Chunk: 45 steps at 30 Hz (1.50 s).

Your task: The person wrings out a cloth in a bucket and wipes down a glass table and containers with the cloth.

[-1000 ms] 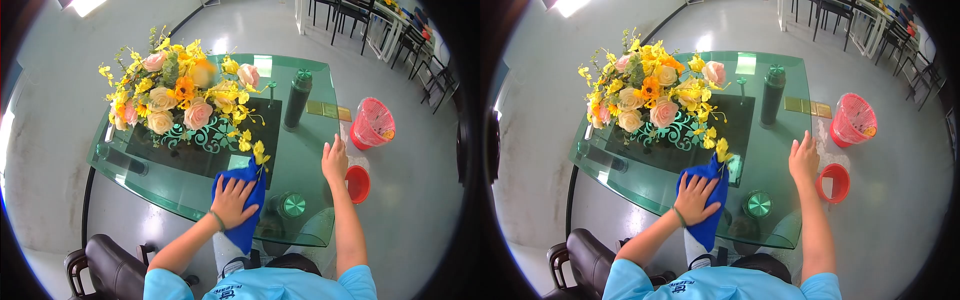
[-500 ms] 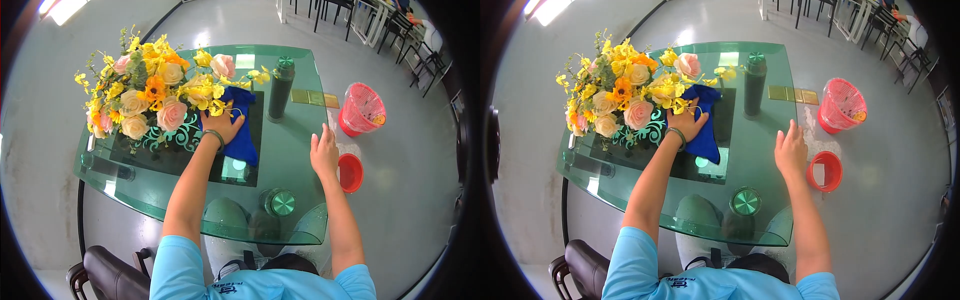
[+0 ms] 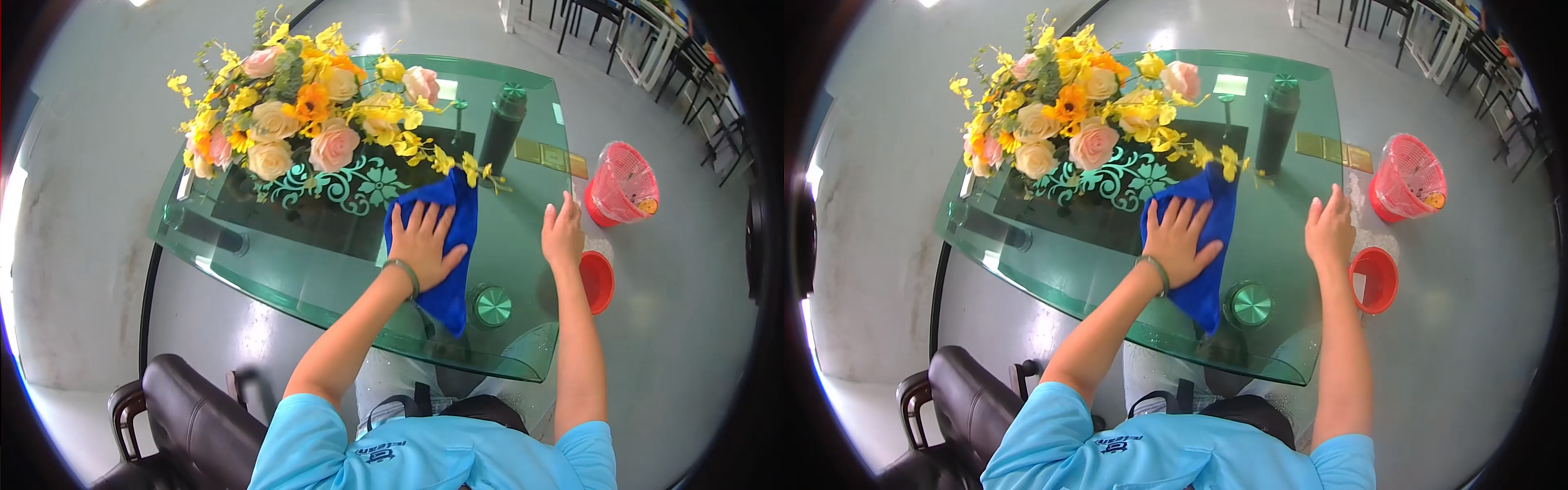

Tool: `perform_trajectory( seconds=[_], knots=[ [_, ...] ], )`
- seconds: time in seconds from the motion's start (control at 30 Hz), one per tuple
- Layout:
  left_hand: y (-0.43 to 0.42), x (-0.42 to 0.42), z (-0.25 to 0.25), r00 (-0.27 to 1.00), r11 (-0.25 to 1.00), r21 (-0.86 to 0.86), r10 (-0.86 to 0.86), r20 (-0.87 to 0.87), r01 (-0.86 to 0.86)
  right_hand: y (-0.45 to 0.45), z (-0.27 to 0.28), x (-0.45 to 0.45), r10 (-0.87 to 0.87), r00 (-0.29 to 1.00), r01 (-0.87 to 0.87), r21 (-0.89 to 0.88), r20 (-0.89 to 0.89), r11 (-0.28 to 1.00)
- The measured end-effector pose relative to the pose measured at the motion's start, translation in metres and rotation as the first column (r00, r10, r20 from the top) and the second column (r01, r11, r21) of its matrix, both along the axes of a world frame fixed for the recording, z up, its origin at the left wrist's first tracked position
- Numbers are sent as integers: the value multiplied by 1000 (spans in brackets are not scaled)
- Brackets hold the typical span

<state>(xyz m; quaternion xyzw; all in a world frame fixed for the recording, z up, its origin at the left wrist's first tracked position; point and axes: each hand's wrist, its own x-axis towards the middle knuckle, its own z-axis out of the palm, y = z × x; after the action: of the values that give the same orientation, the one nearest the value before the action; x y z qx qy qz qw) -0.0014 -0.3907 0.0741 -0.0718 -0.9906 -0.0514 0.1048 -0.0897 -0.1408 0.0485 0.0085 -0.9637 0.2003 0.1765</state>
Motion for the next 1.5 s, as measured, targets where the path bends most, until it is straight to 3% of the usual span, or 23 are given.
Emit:
perform_trajectory(
  seconds=[0.1, 0.17, 0.33, 0.5, 0.63, 0.83, 1.1, 1.2, 1.23, 1.3, 1.43, 1.5],
  knots=[
    [-16, 47, 10, 999, 999, 18, -51, -18, 52, 2, -1, 0, 5, 1000, -5, -2, -10, 1000],
    [-39, 73, 20, 991, 996, 64, 53, 121, -62, 3, -3, -1, 2, 1000, -2, 11, -28, 1000],
    [-129, 109, 14, 940, 947, -18, 320, 121, -320, 6, -2, -1, 12, 1000, -12, 35, -13, 999],
    [-232, 119, -2, 813, 818, -66, 575, 94, -571, 4, -2, -2, -1, 1000, 1, 24, -21, 1000],
    [-267, 106, -6, 682, 691, -95, 723, 111, -717, 0, 2, 2, -26, 999, 25, 27, 37, 999],
    [-229, 110, -6, 677, 692, -128, 722, 142, -711, 1, -3, -4, -31, 999, 34, 85, -36, 996],
    [-52, 126, 8, 939, 940, -3, 340, 53, -340, 0, -6, -4, -27, 998, 31, 63, -55, 998],
    [-23, 126, 20, 962, 966, 67, 241, 128, -251, -4, 12, 3, 24, 999, -21, -82, 30, 996],
    [-29, 126, 23, 966, 970, 81, 214, 145, -227, -1, -2, 1, 8, 996, -10, -25, -85, 1000],
    [-45, 128, 25, 977, 981, 92, 154, 146, -168, -5, 9, 4, -37, 997, 39, -32, 63, 999],
    [-137, 130, -4, 926, 929, -23, 371, 72, -370, -7, -11, 2, -104, 993, 107, 53, -62, 993],
    [-187, 120, -8, 845, 847, -118, 528, 82, -518, -7, -2, 6, -122, 993, 122, 40, 6, 992]
  ],
)
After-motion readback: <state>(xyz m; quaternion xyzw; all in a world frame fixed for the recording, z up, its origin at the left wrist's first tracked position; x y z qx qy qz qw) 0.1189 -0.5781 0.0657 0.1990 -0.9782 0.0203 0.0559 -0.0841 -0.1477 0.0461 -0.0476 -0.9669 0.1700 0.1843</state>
